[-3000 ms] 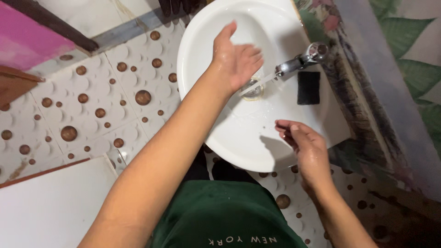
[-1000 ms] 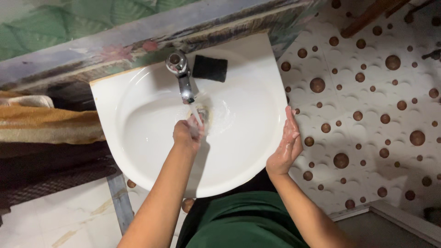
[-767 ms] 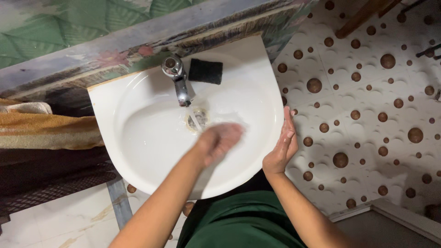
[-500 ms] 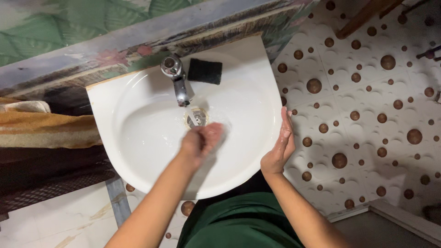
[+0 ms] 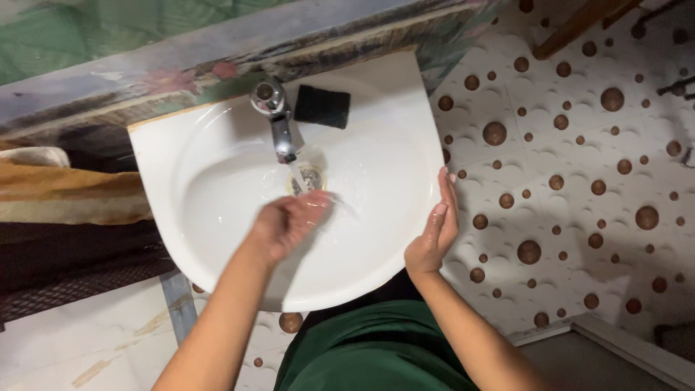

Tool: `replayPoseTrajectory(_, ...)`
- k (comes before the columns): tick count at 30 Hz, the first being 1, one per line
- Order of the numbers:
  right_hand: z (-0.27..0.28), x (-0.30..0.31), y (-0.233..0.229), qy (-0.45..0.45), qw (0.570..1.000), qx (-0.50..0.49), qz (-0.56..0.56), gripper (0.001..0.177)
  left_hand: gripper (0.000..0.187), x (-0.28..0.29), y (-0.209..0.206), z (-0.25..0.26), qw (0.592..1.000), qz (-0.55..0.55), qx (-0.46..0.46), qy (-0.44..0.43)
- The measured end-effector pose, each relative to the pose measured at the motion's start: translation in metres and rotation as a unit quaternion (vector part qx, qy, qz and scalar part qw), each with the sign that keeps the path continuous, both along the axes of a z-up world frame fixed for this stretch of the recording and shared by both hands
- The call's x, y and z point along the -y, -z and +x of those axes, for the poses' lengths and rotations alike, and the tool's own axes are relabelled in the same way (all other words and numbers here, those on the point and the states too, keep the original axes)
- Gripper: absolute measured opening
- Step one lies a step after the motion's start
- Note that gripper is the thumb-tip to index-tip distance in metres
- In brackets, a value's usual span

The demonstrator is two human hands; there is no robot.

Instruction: The person washes their hands under running water in a bathroom sink, using a sponge to scrub and rinse both hands and the sink basin. The person turns the tap on and off multiple times during the process.

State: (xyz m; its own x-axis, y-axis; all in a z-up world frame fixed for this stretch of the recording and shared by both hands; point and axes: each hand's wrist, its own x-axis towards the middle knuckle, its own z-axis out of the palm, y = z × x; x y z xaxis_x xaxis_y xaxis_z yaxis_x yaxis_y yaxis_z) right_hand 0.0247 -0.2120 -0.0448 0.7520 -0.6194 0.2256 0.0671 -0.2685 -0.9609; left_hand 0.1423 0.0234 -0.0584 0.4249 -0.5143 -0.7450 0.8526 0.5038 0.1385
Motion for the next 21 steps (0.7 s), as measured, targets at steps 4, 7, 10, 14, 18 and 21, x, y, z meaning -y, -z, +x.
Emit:
replayPoseTrajectory(4, 0.000, 0.001, 0.004, 0.003, 0.999, -0.017, -0.028, 0.063, 0.042, 0.017, -0.003, 0.010, 0.992, 0.116, 0.030, -0.025)
replayPoseTrajectory(7, -0.003, 0.001, 0.002, 0.002, 0.999, -0.026, -0.044, 0.064, 0.063, 0.079, -0.033, -0.027, 0.987, 0.015, 0.043, 0.152)
replayPoseTrajectory(10, -0.002, 0.001, 0.000, 0.006, 0.999, -0.025, -0.044, 0.064, 0.050, 0.088, -0.036, -0.038, 0.989, 0.012, 0.017, 0.150)
replayPoseTrajectory(14, -0.001, 0.002, 0.002, 0.010, 0.999, -0.016, -0.039, 0.062, 0.048, 0.031, 0.005, -0.023, 0.988, 0.143, -0.041, -0.046)
replayPoseTrajectory(18, -0.002, 0.003, 0.005, 0.003, 0.999, -0.012, -0.046, 0.062, 0.044, -0.011, 0.024, -0.003, 0.964, 0.151, -0.011, -0.219)
replayPoseTrajectory(21, -0.002, 0.001, 0.004, 0.006, 0.998, -0.026, -0.055, 0.063, 0.045, 0.019, 0.017, 0.002, 0.980, 0.036, 0.031, -0.193)
